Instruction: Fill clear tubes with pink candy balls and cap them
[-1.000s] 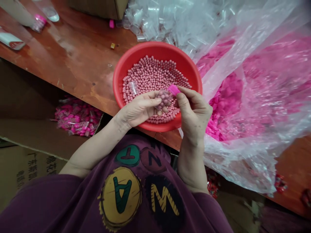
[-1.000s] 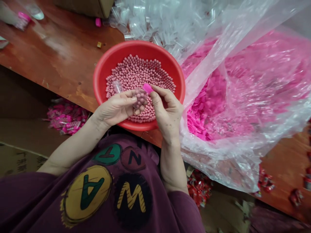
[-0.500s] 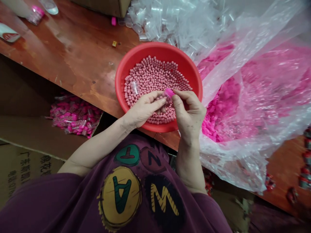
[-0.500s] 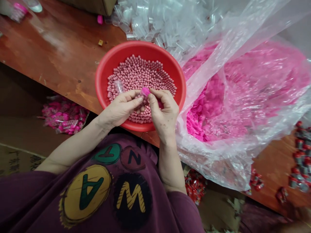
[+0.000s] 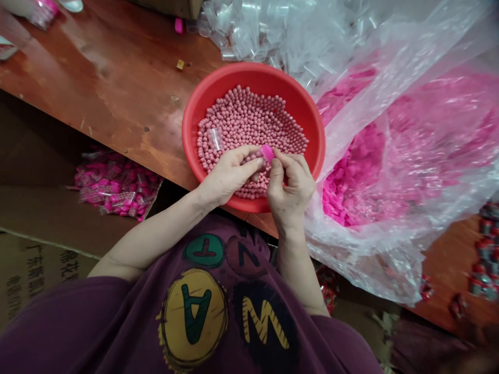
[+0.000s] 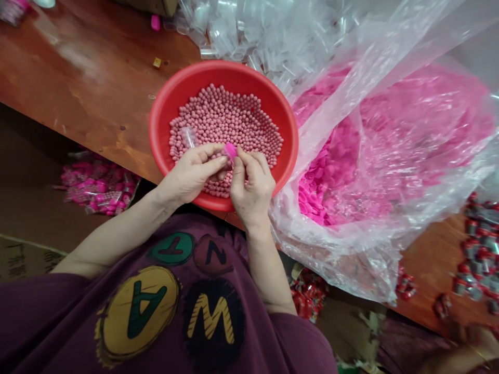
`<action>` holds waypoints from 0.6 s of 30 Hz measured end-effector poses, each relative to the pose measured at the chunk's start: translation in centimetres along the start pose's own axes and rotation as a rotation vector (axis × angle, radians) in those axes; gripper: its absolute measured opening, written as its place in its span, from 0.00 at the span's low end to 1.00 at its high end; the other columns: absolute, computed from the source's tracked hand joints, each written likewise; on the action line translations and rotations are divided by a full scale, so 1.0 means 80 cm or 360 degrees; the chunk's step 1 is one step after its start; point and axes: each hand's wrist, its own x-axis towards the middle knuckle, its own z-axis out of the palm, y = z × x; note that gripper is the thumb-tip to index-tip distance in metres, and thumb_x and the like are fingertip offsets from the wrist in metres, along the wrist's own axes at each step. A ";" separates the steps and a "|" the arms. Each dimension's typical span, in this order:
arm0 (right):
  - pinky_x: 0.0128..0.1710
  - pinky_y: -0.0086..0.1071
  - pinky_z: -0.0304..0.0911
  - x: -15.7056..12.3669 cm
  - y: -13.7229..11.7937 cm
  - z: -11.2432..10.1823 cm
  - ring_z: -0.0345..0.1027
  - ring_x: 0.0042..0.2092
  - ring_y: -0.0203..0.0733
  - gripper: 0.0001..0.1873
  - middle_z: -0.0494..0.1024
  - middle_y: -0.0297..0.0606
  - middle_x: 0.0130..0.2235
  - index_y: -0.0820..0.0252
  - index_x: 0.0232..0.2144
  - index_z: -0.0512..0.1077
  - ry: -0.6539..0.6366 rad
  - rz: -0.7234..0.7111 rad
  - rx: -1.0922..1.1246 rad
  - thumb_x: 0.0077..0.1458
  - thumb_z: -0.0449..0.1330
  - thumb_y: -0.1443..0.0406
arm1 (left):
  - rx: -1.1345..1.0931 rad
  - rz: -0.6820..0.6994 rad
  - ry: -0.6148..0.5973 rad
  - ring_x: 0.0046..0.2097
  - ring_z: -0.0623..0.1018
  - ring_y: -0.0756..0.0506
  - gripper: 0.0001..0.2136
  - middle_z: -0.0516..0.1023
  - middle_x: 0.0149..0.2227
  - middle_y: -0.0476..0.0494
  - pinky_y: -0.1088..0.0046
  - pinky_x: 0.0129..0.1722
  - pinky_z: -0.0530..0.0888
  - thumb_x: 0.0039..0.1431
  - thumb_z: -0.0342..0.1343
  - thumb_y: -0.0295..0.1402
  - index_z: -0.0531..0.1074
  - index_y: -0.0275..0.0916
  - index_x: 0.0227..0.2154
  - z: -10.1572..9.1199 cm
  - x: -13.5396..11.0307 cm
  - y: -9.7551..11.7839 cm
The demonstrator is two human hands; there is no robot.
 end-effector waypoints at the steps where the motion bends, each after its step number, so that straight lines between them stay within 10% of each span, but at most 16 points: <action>1: 0.49 0.41 0.81 -0.002 -0.001 -0.001 0.83 0.47 0.44 0.11 0.87 0.40 0.44 0.54 0.52 0.84 -0.0019 0.0005 0.0003 0.76 0.62 0.66 | -0.0008 -0.0022 0.0007 0.28 0.70 0.54 0.07 0.73 0.30 0.51 0.81 0.28 0.69 0.69 0.61 0.19 0.81 0.34 0.37 -0.001 0.000 0.000; 11: 0.50 0.44 0.80 -0.001 0.000 0.000 0.81 0.48 0.45 0.12 0.86 0.39 0.46 0.53 0.53 0.83 -0.0150 0.0110 0.0132 0.74 0.61 0.67 | -0.0028 0.0000 0.0061 0.28 0.71 0.54 0.04 0.74 0.28 0.51 0.82 0.28 0.68 0.65 0.67 0.21 0.82 0.35 0.34 -0.002 0.000 -0.001; 18: 0.38 0.36 0.75 -0.011 0.003 -0.001 0.77 0.36 0.36 0.07 0.83 0.32 0.41 0.50 0.48 0.86 0.0024 0.0722 0.0573 0.70 0.68 0.61 | -0.0079 0.0014 -0.0106 0.31 0.75 0.53 0.05 0.78 0.31 0.48 0.79 0.32 0.76 0.63 0.73 0.29 0.84 0.35 0.39 -0.007 0.001 -0.010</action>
